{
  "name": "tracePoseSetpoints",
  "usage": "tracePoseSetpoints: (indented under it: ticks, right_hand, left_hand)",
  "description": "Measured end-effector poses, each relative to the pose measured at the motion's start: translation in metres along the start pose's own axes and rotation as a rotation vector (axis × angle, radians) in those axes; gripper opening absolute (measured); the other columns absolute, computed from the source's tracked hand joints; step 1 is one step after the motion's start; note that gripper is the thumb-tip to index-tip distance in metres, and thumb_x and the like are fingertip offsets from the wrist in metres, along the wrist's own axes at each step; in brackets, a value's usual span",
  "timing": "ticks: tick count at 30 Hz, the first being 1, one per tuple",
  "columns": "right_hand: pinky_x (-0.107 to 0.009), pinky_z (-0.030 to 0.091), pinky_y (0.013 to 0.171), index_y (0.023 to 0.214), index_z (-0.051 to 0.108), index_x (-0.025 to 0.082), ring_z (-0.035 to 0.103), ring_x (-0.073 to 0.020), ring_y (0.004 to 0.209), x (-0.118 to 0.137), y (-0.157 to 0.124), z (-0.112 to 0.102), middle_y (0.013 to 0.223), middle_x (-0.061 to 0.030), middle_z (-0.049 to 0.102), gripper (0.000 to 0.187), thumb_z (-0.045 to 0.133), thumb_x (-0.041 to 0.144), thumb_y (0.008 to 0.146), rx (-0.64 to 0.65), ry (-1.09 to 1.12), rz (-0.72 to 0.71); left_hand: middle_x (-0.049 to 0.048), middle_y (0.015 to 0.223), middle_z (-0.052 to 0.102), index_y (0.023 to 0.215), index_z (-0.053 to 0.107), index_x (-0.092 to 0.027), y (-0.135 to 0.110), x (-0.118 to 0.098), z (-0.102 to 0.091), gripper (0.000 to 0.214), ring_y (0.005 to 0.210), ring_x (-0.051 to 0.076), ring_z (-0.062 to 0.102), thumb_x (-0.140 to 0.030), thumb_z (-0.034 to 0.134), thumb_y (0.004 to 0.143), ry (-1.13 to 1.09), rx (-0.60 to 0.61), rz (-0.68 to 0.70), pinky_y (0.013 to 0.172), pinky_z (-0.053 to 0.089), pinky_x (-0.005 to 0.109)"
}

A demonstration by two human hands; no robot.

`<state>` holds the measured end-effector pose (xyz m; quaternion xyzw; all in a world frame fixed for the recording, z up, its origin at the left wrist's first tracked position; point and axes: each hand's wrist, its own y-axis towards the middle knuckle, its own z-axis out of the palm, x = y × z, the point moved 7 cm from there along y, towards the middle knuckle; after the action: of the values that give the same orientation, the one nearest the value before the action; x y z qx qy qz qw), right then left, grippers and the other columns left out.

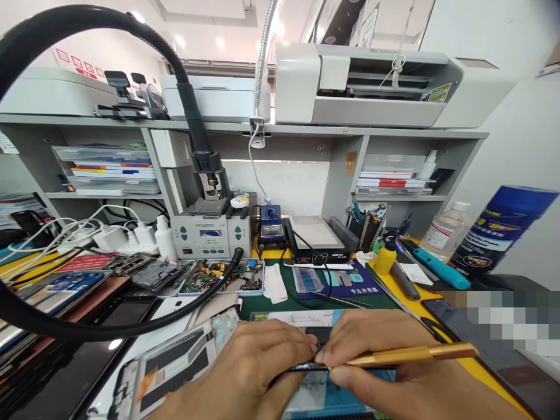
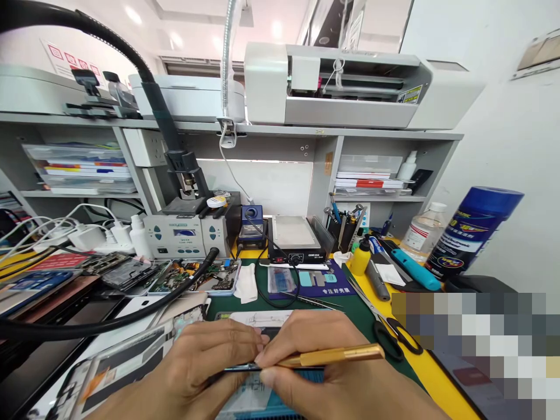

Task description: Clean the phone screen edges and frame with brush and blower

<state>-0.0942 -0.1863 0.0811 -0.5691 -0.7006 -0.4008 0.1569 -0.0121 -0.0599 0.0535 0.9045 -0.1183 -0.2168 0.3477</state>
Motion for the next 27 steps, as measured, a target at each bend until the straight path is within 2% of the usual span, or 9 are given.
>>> tracePoseSetpoints:
  ticks: [4, 12, 16, 22, 27]
  right_hand:
    - [-0.023, 0.058, 0.074, 0.096, 0.077, 0.022, 0.074, -0.0179, 0.09, -0.009, -0.003, 0.002, 0.091, -0.0021, 0.078, 0.006, 0.073, 0.022, 0.091, 0.026, 0.01, 0.076]
    - [-0.022, 0.057, 0.08, 0.093, 0.078, 0.021, 0.074, -0.0142, 0.084, 0.006, -0.001, -0.006, 0.088, 0.0002, 0.079, 0.012, 0.071, 0.013, 0.087, -0.006, -0.046, -0.016]
    - [-0.023, 0.056, 0.082, 0.091, 0.076, 0.022, 0.074, -0.0142, 0.085, 0.005, -0.004, -0.01, 0.088, 0.0012, 0.079, 0.013, 0.071, 0.011, 0.086, -0.02, -0.062, -0.032]
    - [-0.025, 0.054, 0.082, 0.088, 0.075, 0.023, 0.072, -0.0148, 0.085, -0.005, -0.009, -0.01, 0.087, 0.0019, 0.076, 0.014, 0.07, 0.011, 0.084, -0.015, -0.072, 0.026]
    - [-0.028, 0.054, 0.078, 0.088, 0.076, 0.022, 0.071, -0.0182, 0.083, -0.013, -0.01, -0.01, 0.086, -0.0012, 0.076, 0.008, 0.07, 0.017, 0.086, -0.033, -0.026, 0.106]
  left_hand:
    - [0.0147, 0.105, 0.08, 0.116, 0.07, -0.009, 0.0, 0.0, -0.001, 0.028, 0.099, 0.023, 0.077, -0.001, 0.059, 0.091, -0.028, -0.007, 0.01, 0.092, 0.062, 0.03]
    - [0.0141, 0.107, 0.08, 0.119, 0.069, -0.01, -0.001, 0.002, -0.002, 0.03, 0.101, 0.022, 0.077, -0.002, 0.061, 0.091, -0.03, -0.009, 0.012, 0.093, 0.062, 0.03]
    - [0.0129, 0.106, 0.08, 0.118, 0.07, -0.009, -0.001, 0.003, -0.002, 0.03, 0.103, 0.021, 0.076, -0.003, 0.061, 0.091, -0.016, -0.009, 0.003, 0.094, 0.061, 0.028]
    - [0.0134, 0.106, 0.08, 0.114, 0.071, -0.007, -0.001, 0.002, -0.001, 0.027, 0.104, 0.018, 0.076, 0.0, 0.062, 0.089, -0.003, -0.016, 0.03, 0.099, 0.057, 0.022]
    - [0.0107, 0.107, 0.08, 0.115, 0.072, -0.008, -0.001, 0.004, -0.002, 0.03, 0.105, 0.015, 0.075, 0.002, 0.062, 0.088, -0.008, -0.041, -0.002, 0.101, 0.054, 0.018]
